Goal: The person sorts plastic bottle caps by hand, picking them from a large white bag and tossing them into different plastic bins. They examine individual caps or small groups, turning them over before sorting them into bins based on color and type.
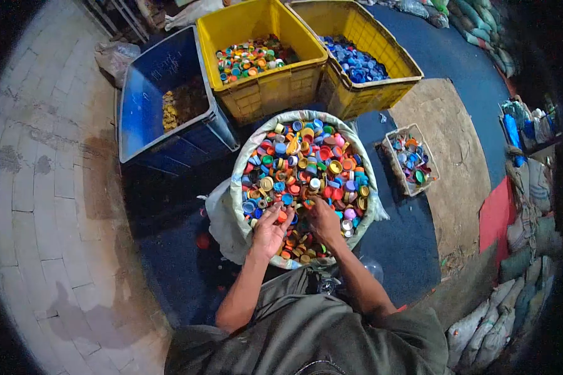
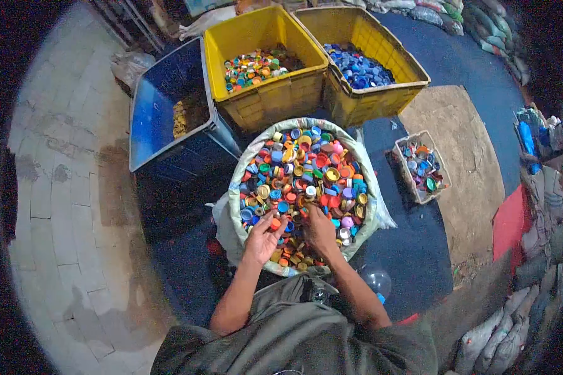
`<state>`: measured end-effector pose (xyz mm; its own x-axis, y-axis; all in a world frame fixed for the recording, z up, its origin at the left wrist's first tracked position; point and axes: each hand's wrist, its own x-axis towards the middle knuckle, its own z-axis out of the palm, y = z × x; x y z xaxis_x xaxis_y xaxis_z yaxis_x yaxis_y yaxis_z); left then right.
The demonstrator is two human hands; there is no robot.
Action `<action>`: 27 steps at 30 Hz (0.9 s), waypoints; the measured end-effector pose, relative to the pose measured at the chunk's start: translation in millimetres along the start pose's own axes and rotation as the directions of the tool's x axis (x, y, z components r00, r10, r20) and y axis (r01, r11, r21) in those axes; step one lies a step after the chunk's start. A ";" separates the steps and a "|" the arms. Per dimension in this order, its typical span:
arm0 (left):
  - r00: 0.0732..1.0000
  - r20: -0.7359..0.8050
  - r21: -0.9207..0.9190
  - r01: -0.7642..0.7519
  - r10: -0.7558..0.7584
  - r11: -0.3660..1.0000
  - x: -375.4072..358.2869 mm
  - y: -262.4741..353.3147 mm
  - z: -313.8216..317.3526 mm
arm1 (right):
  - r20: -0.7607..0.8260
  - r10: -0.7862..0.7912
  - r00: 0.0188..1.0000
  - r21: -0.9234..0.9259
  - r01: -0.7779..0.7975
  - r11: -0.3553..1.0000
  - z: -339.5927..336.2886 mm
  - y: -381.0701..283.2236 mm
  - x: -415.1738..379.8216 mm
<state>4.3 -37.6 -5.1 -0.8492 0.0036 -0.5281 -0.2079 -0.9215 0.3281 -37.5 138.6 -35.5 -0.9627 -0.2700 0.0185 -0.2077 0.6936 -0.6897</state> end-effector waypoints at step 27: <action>0.840 0.265 0.370 -0.543 0.475 0.754 66.3 144.7 189.9 | -0.118 0.283 0.952 0.993 0.108 0.051 -149.2 -116.3 212.1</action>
<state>-174.3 -97.0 156.1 -0.9400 -0.3315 -0.0804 0.1244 -0.5526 0.8241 -243.4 100.3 156.6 -0.9956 0.0179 -0.0920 0.0577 -0.6572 -0.7515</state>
